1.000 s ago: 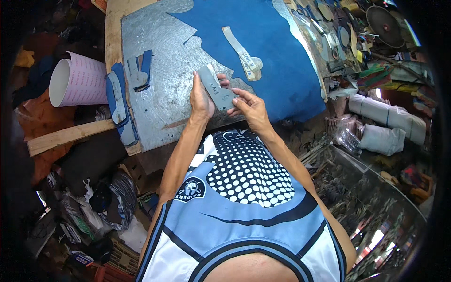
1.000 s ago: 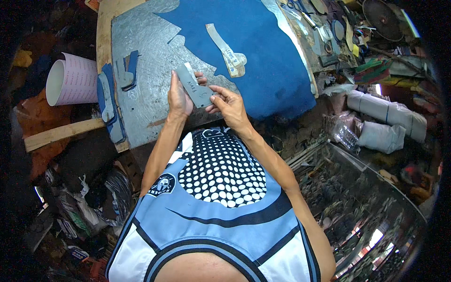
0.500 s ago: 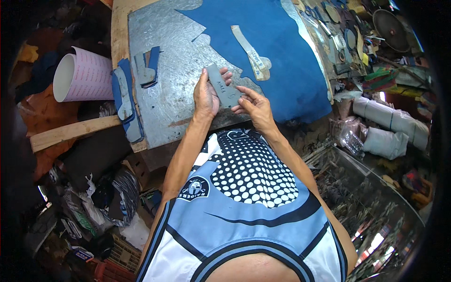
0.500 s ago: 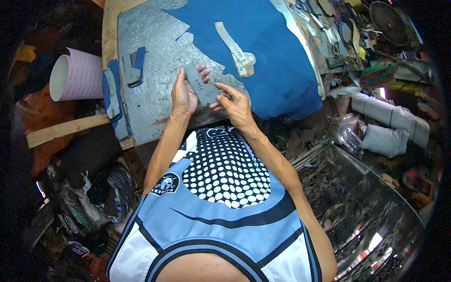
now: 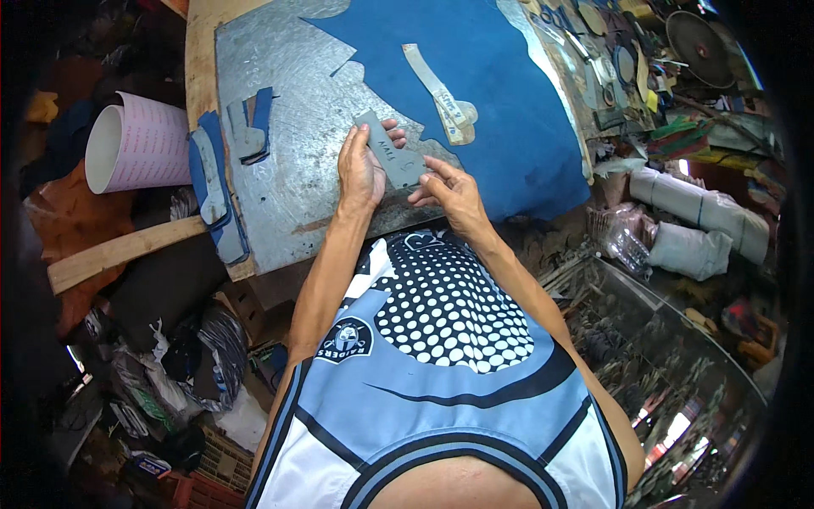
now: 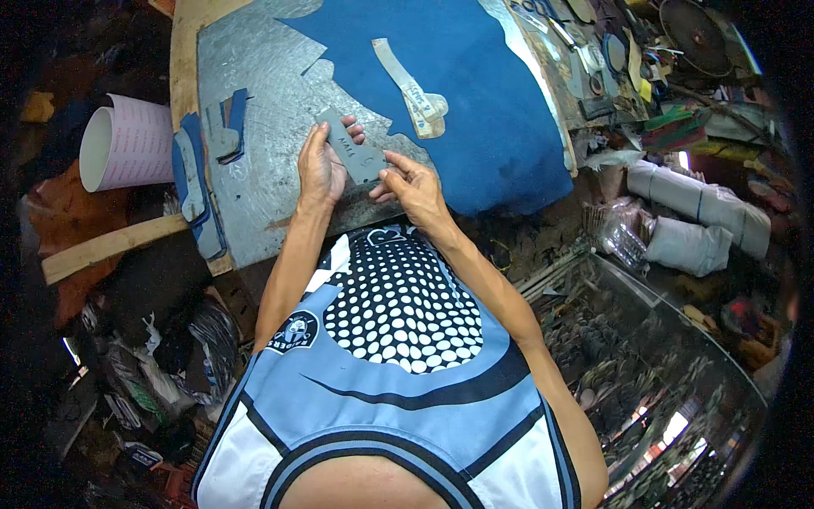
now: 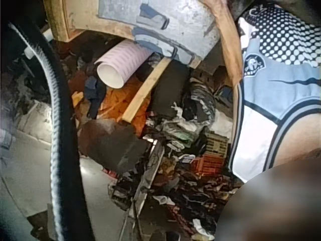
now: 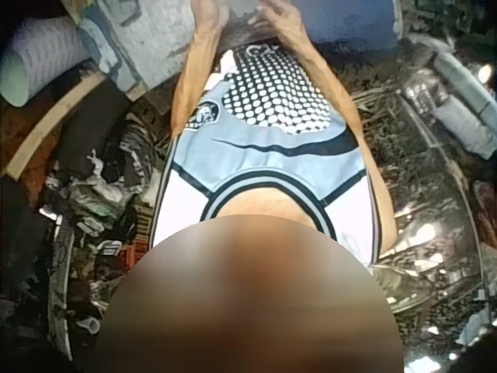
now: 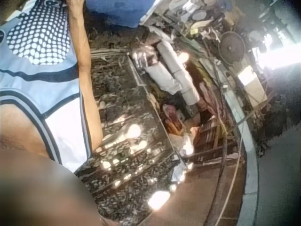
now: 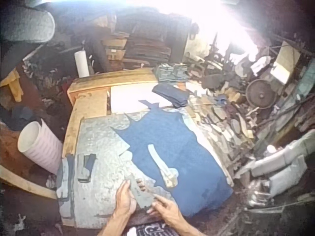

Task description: Cutting out patterns from a blue sheet of material using a handheld cutting blade and templates.

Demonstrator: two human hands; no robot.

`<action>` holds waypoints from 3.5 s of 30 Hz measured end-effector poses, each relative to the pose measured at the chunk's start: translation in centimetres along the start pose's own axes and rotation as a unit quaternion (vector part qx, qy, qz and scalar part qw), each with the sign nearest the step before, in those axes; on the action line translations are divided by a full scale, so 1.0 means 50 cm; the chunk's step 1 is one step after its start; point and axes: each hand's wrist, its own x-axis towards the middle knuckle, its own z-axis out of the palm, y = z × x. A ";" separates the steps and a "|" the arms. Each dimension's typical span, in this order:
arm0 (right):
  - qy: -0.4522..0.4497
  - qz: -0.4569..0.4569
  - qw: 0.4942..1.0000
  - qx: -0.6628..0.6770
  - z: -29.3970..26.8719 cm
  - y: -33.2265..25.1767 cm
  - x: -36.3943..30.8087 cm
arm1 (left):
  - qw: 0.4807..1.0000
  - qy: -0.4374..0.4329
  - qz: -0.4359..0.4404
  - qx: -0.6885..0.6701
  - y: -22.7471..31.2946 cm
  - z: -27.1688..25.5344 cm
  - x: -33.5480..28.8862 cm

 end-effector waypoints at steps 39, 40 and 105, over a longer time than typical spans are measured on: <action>0.311 -0.048 0.949 -0.031 -0.822 -0.237 0.421 | 0.592 -0.088 0.275 0.752 -0.201 0.109 0.055; 0.311 -0.049 0.949 -0.033 -0.830 -0.234 0.420 | 0.589 -0.087 0.275 0.755 -0.202 0.109 0.054; 0.038 -0.104 0.937 -0.332 -0.057 -0.001 0.050 | 0.942 -0.012 -0.083 0.325 -0.025 -0.093 -0.054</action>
